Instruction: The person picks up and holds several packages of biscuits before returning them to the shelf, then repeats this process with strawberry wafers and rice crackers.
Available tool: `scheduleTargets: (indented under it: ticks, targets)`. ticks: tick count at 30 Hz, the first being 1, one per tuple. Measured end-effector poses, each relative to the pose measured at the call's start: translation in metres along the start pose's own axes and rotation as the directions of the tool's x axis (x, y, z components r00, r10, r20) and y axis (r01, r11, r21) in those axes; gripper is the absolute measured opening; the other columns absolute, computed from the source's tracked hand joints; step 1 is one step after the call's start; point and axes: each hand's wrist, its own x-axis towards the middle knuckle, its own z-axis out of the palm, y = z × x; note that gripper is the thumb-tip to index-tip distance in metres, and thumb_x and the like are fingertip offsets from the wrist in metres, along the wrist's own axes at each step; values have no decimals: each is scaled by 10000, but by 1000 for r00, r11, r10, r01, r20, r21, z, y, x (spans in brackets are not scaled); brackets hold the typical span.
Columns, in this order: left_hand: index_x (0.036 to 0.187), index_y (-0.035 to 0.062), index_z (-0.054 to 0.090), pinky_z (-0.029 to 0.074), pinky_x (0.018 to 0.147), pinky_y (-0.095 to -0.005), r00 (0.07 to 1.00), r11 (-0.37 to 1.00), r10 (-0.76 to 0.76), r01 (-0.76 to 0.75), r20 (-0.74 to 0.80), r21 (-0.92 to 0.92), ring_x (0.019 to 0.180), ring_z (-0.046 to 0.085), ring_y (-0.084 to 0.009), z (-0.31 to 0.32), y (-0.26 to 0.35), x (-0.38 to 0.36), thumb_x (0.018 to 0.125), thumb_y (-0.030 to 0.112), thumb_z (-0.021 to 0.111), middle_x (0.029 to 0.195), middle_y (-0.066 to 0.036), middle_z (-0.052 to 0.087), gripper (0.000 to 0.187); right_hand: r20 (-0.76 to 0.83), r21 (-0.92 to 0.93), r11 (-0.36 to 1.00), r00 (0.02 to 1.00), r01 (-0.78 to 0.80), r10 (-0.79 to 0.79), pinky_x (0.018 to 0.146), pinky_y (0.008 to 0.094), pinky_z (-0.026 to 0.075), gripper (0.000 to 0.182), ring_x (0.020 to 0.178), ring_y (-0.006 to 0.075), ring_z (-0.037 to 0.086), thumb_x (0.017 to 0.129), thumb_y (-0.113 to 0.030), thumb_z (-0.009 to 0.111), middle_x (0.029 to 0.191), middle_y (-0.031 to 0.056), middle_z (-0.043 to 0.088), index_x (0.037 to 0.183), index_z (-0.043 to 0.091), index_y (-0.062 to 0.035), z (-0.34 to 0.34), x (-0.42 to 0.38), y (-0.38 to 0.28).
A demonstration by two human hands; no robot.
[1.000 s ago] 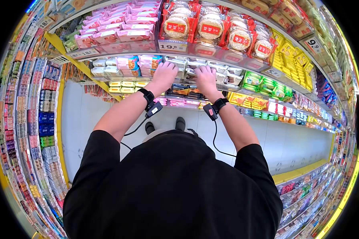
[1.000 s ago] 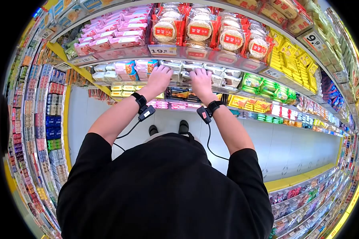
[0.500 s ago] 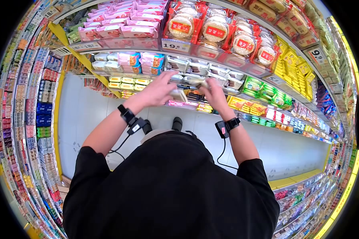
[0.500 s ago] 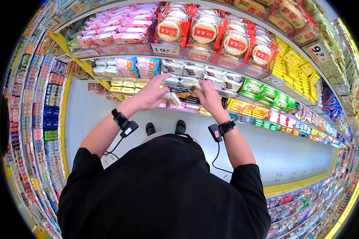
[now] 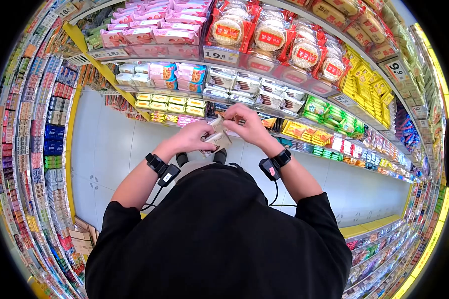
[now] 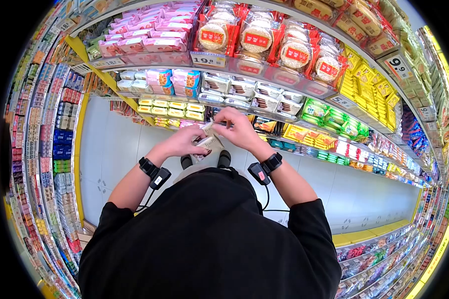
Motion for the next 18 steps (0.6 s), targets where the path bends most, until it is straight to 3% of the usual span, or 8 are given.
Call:
scheduleTargets:
  ticks: [5, 8, 9, 12, 13, 15, 16, 18]
  targets:
    - [1066, 42, 720, 533, 917, -369, 999, 967, 15, -22, -28, -254, 999, 674, -225, 5, -5, -1, 828, 312, 936, 1046, -99, 709, 420, 166, -288, 958, 985, -3, 53, 796, 445, 553, 545, 876, 371, 687, 817, -278, 942, 988, 162, 692, 1165, 592, -46, 15, -8, -19]
    - [1080, 43, 717, 534, 899, -360, 1000, 975, 9, -8, 0, -224, 977, 668, -205, 1, 3, 1, 865, 290, 907, 1028, -83, 702, 378, 146, -148, 981, 979, -122, 144, 775, 399, 534, 638, 871, 275, 688, 806, -247, 960, 965, 99, 694, 1283, 573, -72, 18, -7, -21]
    - [1080, 42, 714, 535, 893, -361, 1000, 974, 7, -6, 5, -225, 972, 667, -204, 1, -1, 4, 892, 272, 884, 1026, -81, 700, 342, 200, -140, 976, 960, -168, 194, 781, 389, 532, 532, 877, 259, 676, 831, -216, 937, 973, 100, 689, 1240, 637, -55, 8, -4, -29]
    - [1084, 37, 691, 538, 873, -381, 996, 986, 19, -34, -88, -164, 962, 675, -244, -8, -20, 15, 963, 197, 797, 1018, -103, 695, 227, 208, -201, 960, 966, 194, -152, 784, 370, 534, 388, 901, 224, 672, 858, -170, 907, 999, 88, 693, 1172, 714, -48, -23, -5, 7]
    - [1085, 35, 681, 539, 866, -391, 990, 990, 28, -47, -138, -133, 960, 679, -264, -15, -23, 19, 986, 169, 766, 1015, -115, 693, 187, 130, -191, 981, 990, -25, 51, 814, 350, 545, 277, 945, 196, 682, 872, -140, 887, 1038, 75, 708, 1106, 767, -50, -38, -8, 1]
    - [1129, 32, 647, 538, 850, -414, 961, 989, 101, -68, -259, 135, 958, 678, -328, -32, -22, 26, 1002, 124, 718, 1010, -153, 688, 172, -122, -212, 974, 991, -77, 52, 815, 313, 561, 270, 923, 150, 687, 886, -131, 884, 1055, 49, 721, 1119, 772, -53, -63, -12, 39]
    - [1151, 30, 630, 538, 842, -425, 939, 962, 148, -64, -309, 267, 957, 677, -360, -42, -19, 30, 1011, 102, 694, 1007, -172, 685, 170, -283, -160, 972, 951, -172, 121, 776, 361, 559, 255, 898, 198, 694, 872, -172, 889, 1001, 95, 730, 1043, 769, -25, -71, -11, 52]
    - [1241, 32, 577, 535, 857, -493, 932, 965, 82, 14, -353, 262, 1006, 673, -453, -54, -16, 46, 1003, 76, 679, 1025, -211, 691, 262, -467, -164, 943, 865, -289, 184, 768, 362, 558, 254, 897, 209, 704, 865, -167, 884, 981, 124, 747, 978, 736, 6, -85, -4, 66]
